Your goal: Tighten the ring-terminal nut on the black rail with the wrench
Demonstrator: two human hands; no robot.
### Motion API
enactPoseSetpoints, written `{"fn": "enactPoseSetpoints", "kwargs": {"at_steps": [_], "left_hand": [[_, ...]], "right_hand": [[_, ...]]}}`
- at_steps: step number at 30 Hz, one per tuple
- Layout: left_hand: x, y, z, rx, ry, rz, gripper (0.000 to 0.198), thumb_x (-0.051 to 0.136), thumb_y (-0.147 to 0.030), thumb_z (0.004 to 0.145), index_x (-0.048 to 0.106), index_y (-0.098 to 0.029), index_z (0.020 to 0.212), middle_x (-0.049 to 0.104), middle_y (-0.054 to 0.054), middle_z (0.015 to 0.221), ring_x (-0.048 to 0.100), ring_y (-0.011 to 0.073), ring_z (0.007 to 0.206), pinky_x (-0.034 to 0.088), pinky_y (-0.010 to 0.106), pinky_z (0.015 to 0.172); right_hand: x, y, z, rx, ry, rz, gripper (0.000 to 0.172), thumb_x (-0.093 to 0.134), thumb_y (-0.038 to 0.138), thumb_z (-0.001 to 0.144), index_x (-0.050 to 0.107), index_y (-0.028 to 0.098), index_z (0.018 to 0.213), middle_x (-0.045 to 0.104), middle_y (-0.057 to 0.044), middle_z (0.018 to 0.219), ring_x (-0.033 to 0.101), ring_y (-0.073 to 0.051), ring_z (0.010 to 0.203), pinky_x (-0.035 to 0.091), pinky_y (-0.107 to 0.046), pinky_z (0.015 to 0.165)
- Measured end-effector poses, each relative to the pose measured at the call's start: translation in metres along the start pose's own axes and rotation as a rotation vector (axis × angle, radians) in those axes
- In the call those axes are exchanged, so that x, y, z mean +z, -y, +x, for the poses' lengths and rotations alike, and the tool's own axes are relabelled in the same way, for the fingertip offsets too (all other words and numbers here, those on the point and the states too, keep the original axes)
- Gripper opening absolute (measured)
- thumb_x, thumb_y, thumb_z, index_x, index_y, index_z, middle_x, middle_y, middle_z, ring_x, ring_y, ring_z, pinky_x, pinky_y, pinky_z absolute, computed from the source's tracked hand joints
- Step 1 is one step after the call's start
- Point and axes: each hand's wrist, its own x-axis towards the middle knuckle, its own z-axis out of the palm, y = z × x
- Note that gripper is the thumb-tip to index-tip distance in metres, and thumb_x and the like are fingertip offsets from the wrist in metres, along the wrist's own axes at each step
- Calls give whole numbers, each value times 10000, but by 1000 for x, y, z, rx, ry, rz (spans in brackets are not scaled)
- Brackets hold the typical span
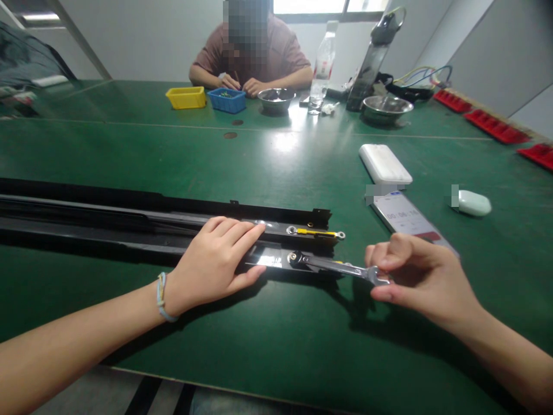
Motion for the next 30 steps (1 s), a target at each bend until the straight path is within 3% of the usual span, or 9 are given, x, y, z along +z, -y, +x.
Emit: {"fn": "enactPoseSetpoints", "kwargs": {"at_steps": [10, 18, 22, 25, 30], "left_hand": [[-5, -4, -9, 0, 3, -1, 524, 469, -444, 886, 531, -61, 1239, 637, 155, 1142, 572, 278, 981, 443, 438, 869], [-10, -10, -13, -2, -8, -8, 518, 470, -439, 883, 535, -71, 1242, 639, 158, 1137, 579, 282, 979, 444, 443, 864], [-9, -9, -12, 6, -12, -4, 526, 475, -437, 882, 544, -52, 1233, 640, 161, 1132, 578, 284, 974, 442, 440, 864], [-8, -8, -11, 4, -8, -5, 526, 480, -435, 881, 545, -50, 1233, 638, 162, 1137, 578, 284, 977, 443, 438, 865], [-6, -7, -10, -8, -6, -16, 527, 483, -440, 874, 540, -68, 1243, 637, 158, 1147, 579, 289, 990, 448, 451, 863]], "right_hand": [[-3, 4, 5, 88, -199, -189, 243, 868, 269, 550, 647, 254, 648, 651, 12, 655, 614, -157, 588, 508, -268, 510], [-3, 1, 3, 202, -277, -188, 205, 820, 350, 632, 669, 253, 731, 693, 5, 667, 625, -151, 570, 506, -269, 501], [-6, 1, 4, 176, -248, -173, 247, 860, 297, 567, 655, 227, 687, 679, 6, 670, 610, -130, 570, 494, -237, 498], [-8, 3, 4, 117, -157, -133, 283, 881, 258, 516, 622, 224, 624, 637, 18, 627, 590, -129, 563, 485, -238, 493], [-6, 5, 1, 59, -12, -111, 294, 864, 265, 556, 575, 230, 601, 576, 31, 553, 553, -144, 517, 456, -282, 473]]}}
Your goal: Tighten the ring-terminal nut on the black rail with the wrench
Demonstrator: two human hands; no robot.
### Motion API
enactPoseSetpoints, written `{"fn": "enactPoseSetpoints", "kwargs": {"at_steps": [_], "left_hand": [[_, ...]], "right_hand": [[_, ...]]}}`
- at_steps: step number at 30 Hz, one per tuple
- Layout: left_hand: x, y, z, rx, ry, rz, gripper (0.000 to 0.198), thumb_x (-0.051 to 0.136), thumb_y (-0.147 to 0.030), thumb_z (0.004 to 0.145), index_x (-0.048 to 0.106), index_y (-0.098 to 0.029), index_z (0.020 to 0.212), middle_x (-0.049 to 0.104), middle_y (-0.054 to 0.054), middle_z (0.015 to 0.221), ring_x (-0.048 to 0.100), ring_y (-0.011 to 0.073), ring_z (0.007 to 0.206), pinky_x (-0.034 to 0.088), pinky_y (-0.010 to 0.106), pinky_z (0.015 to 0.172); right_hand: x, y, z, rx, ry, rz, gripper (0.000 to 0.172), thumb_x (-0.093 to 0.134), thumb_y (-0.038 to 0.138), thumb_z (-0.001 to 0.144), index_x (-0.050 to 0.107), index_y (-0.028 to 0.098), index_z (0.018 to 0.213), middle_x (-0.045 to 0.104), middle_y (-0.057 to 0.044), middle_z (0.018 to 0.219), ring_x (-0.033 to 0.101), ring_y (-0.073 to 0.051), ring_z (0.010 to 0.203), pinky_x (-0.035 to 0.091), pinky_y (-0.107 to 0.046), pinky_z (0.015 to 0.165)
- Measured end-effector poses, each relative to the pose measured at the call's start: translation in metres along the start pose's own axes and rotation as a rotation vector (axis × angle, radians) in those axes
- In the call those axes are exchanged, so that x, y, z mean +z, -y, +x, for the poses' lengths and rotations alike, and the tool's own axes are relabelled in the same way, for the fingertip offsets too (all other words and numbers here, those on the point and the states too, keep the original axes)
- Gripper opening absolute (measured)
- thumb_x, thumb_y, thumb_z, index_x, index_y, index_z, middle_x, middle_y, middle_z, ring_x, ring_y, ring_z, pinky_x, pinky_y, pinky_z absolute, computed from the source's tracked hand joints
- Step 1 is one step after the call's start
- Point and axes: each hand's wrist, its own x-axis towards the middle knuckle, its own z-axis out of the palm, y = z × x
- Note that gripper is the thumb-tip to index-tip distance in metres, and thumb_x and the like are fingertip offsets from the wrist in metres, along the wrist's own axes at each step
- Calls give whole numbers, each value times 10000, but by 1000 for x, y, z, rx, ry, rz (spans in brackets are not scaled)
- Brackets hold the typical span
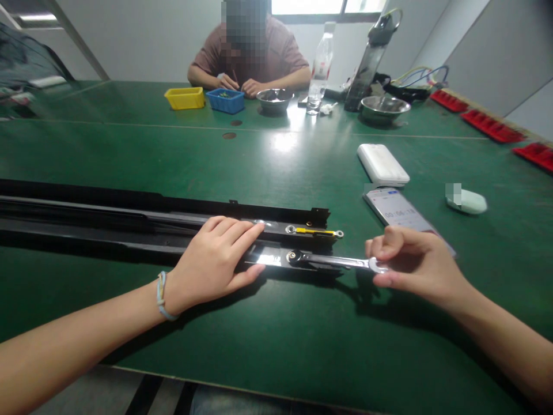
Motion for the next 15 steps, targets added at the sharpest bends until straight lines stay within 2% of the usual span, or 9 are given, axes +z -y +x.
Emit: {"fn": "enactPoseSetpoints", "kwargs": {"at_steps": [4, 7, 12, 15], "left_hand": [[1, 0, 1, -4, 1, -1, 520, 483, -435, 874, 537, -78, 1248, 637, 154, 1150, 578, 287, 993, 450, 451, 867], [0, 0, 0, 6, 2, 9, 520, 473, -440, 882, 538, -70, 1243, 640, 152, 1142, 576, 282, 984, 447, 441, 868], [-2, -1, -3, 15, -8, 18, 517, 477, -431, 884, 540, -57, 1234, 639, 158, 1135, 578, 280, 981, 438, 428, 868], [-3, -1, -4, 17, -6, 18, 516, 478, -432, 883, 540, -58, 1233, 638, 156, 1137, 577, 280, 979, 436, 427, 867]], "right_hand": [[-1, -2, -2, 7, 49, 30, 273, 854, 269, 581, 585, 231, 610, 565, 39, 553, 525, -133, 497, 448, -292, 476], [-2, -2, -1, 10, 26, 14, 266, 862, 252, 565, 601, 235, 611, 581, 34, 562, 552, -142, 528, 460, -284, 484], [0, 1, 3, 67, -169, -65, 258, 873, 290, 535, 641, 232, 633, 655, 10, 626, 604, -144, 567, 499, -263, 503], [2, 1, 4, 138, -239, -102, 246, 853, 333, 573, 658, 227, 680, 691, -5, 660, 623, -151, 570, 510, -271, 504]]}}
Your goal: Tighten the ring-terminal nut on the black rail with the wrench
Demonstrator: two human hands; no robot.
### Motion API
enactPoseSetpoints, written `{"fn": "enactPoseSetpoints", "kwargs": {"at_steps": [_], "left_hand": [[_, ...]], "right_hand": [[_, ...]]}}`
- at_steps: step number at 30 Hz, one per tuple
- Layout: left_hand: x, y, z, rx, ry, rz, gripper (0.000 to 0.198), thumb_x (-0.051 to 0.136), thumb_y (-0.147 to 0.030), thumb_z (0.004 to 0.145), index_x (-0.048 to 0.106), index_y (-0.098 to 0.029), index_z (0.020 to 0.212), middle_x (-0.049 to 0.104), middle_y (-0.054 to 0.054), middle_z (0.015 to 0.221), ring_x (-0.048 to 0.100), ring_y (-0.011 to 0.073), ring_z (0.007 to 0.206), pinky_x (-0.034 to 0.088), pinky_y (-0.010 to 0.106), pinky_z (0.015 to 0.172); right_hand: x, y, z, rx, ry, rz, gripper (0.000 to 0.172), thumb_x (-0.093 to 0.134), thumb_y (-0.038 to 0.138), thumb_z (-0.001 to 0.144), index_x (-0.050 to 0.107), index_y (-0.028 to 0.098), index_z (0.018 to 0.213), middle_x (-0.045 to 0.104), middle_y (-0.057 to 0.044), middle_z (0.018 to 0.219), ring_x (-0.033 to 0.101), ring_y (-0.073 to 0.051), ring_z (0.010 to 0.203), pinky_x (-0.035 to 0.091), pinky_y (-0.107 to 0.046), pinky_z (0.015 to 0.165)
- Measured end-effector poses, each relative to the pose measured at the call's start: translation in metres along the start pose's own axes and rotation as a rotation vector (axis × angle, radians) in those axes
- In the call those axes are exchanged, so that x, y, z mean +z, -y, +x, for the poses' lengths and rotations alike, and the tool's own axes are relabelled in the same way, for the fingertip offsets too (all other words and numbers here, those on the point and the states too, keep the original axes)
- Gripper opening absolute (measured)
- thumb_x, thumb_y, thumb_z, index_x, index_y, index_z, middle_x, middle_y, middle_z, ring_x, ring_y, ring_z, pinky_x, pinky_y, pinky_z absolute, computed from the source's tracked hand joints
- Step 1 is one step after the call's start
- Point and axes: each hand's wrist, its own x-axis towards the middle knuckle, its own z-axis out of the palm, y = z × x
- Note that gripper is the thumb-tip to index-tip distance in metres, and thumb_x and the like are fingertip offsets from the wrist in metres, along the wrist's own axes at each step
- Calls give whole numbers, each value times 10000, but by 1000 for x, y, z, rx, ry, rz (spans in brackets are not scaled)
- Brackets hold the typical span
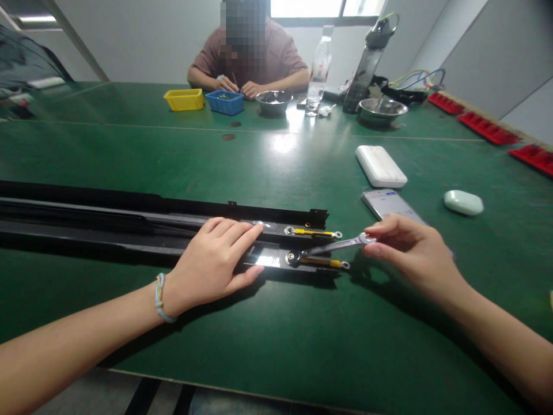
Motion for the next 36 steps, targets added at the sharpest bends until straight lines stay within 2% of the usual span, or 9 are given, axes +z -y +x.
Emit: {"fn": "enactPoseSetpoints", "kwargs": {"at_steps": [4, 10, 15, 19, 26, 31, 36], "left_hand": [[0, -1, 0, -5, 8, 6, 523, 465, -442, 887, 535, -60, 1238, 637, 154, 1143, 574, 281, 980, 434, 430, 870], [0, -1, -1, 4, -5, 6, 520, 465, -438, 890, 541, -54, 1232, 639, 155, 1129, 576, 280, 971, 438, 432, 858], [4, 1, 2, 4, -13, 1, 520, 475, -436, 887, 548, -49, 1227, 640, 151, 1123, 574, 279, 964, 438, 429, 857], [7, 2, 6, 5, -7, 0, 521, 473, -440, 889, 550, -48, 1224, 639, 152, 1125, 573, 279, 967, 435, 427, 860], [6, 3, 7, 3, -8, 5, 519, 472, -439, 887, 548, -51, 1224, 640, 150, 1126, 572, 277, 968, 436, 427, 860], [6, 3, 6, 2, -4, 3, 517, 467, -438, 891, 547, -53, 1226, 639, 150, 1129, 572, 278, 970, 439, 430, 862], [6, 1, 5, 7, -8, 5, 518, 465, -439, 892, 550, -50, 1224, 639, 154, 1125, 574, 280, 967, 443, 435, 856]], "right_hand": [[2, -4, -1, 55, -25, 15, 226, 823, 342, 630, 679, 227, 761, 703, -2, 684, 630, -144, 580, 511, -264, 518], [1, -6, -1, 63, -8, 60, 229, 839, 313, 613, 677, 228, 750, 700, -2, 688, 626, -141, 584, 505, -253, 518], [-6, -10, 1, -42, 127, 140, 272, 880, 219, 536, 635, 219, 654, 649, 15, 653, 599, -127, 580, 485, -223, 506], [-8, -8, 0, -106, 279, 209, 246, 846, 160, 591, 617, 212, 666, 618, 19, 623, 585, -132, 585, 467, -235, 508], [-4, -4, -3, -142, 330, 223, 252, 849, 181, 595, 603, 199, 643, 601, 33, 585, 555, -116, 532, 450, -246, 502], [-6, -4, -3, -138, 303, 198, 237, 851, 180, 592, 625, 203, 659, 627, 18, 609, 594, -133, 566, 478, -249, 521], [-9, -6, -1, -62, 149, 143, 220, 858, 191, 572, 666, 217, 676, 672, 8, 673, 627, -122, 603, 506, -205, 532]]}}
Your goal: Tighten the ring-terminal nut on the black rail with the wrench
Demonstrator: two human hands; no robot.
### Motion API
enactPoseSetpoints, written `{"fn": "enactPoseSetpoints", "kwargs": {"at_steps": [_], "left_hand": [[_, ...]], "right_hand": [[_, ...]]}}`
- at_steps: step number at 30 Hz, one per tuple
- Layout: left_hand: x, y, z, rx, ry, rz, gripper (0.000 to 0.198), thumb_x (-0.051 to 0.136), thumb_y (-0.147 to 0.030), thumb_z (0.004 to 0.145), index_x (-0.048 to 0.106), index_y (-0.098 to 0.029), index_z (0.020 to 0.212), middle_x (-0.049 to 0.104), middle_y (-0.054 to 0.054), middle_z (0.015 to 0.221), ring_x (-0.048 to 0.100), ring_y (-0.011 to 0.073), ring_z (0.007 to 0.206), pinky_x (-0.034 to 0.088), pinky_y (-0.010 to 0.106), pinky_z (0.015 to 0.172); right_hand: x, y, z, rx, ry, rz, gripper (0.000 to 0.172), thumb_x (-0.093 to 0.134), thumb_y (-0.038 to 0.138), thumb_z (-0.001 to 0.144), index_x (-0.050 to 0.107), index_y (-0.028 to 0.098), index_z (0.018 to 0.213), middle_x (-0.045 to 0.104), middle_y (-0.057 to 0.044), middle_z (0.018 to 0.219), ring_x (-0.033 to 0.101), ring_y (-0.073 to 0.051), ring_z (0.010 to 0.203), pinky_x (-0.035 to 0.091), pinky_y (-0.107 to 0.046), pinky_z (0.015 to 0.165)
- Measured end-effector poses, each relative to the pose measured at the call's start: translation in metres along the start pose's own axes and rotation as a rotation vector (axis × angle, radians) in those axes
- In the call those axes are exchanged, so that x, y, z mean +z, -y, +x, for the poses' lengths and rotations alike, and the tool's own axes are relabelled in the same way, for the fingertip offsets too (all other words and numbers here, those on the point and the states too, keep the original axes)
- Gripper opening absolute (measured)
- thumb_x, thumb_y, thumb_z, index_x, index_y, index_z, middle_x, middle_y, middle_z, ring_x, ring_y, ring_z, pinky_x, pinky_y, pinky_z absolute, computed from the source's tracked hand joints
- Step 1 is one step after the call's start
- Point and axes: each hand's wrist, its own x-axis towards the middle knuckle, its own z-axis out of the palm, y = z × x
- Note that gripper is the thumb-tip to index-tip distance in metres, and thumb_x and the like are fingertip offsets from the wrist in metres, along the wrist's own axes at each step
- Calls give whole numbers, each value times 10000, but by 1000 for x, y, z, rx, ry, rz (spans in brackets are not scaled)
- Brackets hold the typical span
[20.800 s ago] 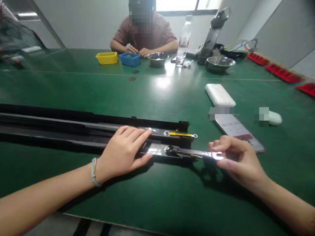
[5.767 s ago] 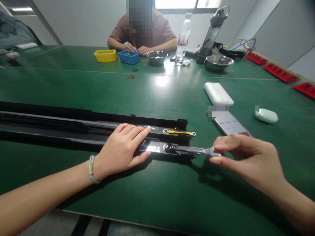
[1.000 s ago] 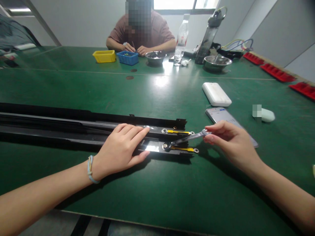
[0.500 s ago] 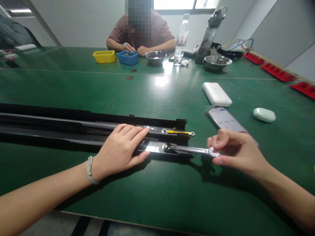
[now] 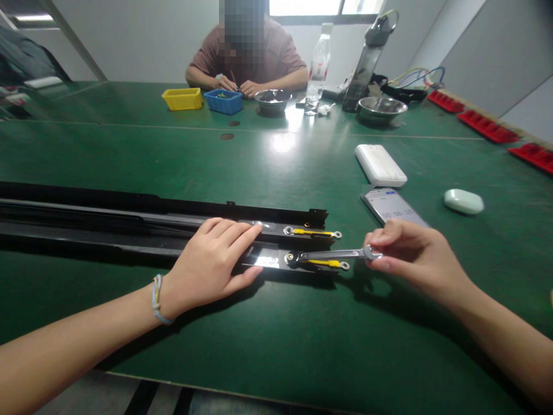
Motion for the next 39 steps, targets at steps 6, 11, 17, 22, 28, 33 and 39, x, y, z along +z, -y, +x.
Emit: {"fn": "enactPoseSetpoints", "kwargs": {"at_steps": [6, 11, 17, 22, 28, 33, 39], "left_hand": [[-3, -2, -4, -5, 10, -5, 523, 473, -436, 885, 546, -50, 1230, 640, 152, 1126, 575, 281, 972, 440, 431, 858], [-4, -2, -5, -5, 11, -1, 527, 471, -442, 885, 541, -54, 1236, 639, 149, 1130, 575, 280, 972, 436, 430, 861], [-1, 0, -3, -8, 12, 0, 524, 469, -438, 887, 539, -56, 1239, 635, 150, 1140, 574, 280, 977, 437, 433, 865], [1, 1, 0, -8, 4, 2, 520, 466, -438, 887, 542, -57, 1233, 638, 152, 1131, 575, 279, 974, 443, 437, 861], [1, 2, 1, -11, 12, 1, 521, 466, -442, 886, 538, -62, 1235, 640, 154, 1134, 577, 278, 975, 442, 435, 867], [1, 2, 2, -8, 9, 0, 524, 472, -438, 886, 538, -55, 1237, 636, 157, 1140, 576, 283, 978, 438, 435, 865], [0, 1, 0, -9, 14, -1, 518, 466, -437, 888, 538, -57, 1232, 637, 155, 1137, 575, 281, 973, 440, 434, 862]], "right_hand": [[4, -1, 1, 67, -101, -31, 195, 841, 228, 613, 704, 221, 751, 722, -3, 699, 654, -125, 591, 528, -210, 539], [4, -3, 1, 74, -94, -13, 157, 818, 226, 647, 708, 232, 759, 723, 10, 694, 646, -97, 589, 512, -171, 541], [2, -4, 2, 22, -17, 40, 227, 847, 159, 552, 664, 231, 665, 674, 35, 668, 608, -95, 601, 494, -170, 539], [6, 0, 1, -23, 56, 74, 229, 845, 162, 552, 652, 234, 649, 626, 36, 604, 581, -122, 580, 477, -220, 517], [9, 2, -2, -57, 113, 74, 231, 847, 177, 590, 642, 256, 662, 603, 39, 591, 566, -137, 557, 467, -268, 522], [9, 1, -4, -65, 130, 69, 233, 847, 226, 607, 620, 252, 656, 601, 38, 581, 567, -142, 544, 474, -288, 528], [7, 2, -1, -30, -4, 7, 215, 860, 232, 580, 664, 251, 665, 653, 24, 642, 610, -132, 597, 495, -239, 523]]}}
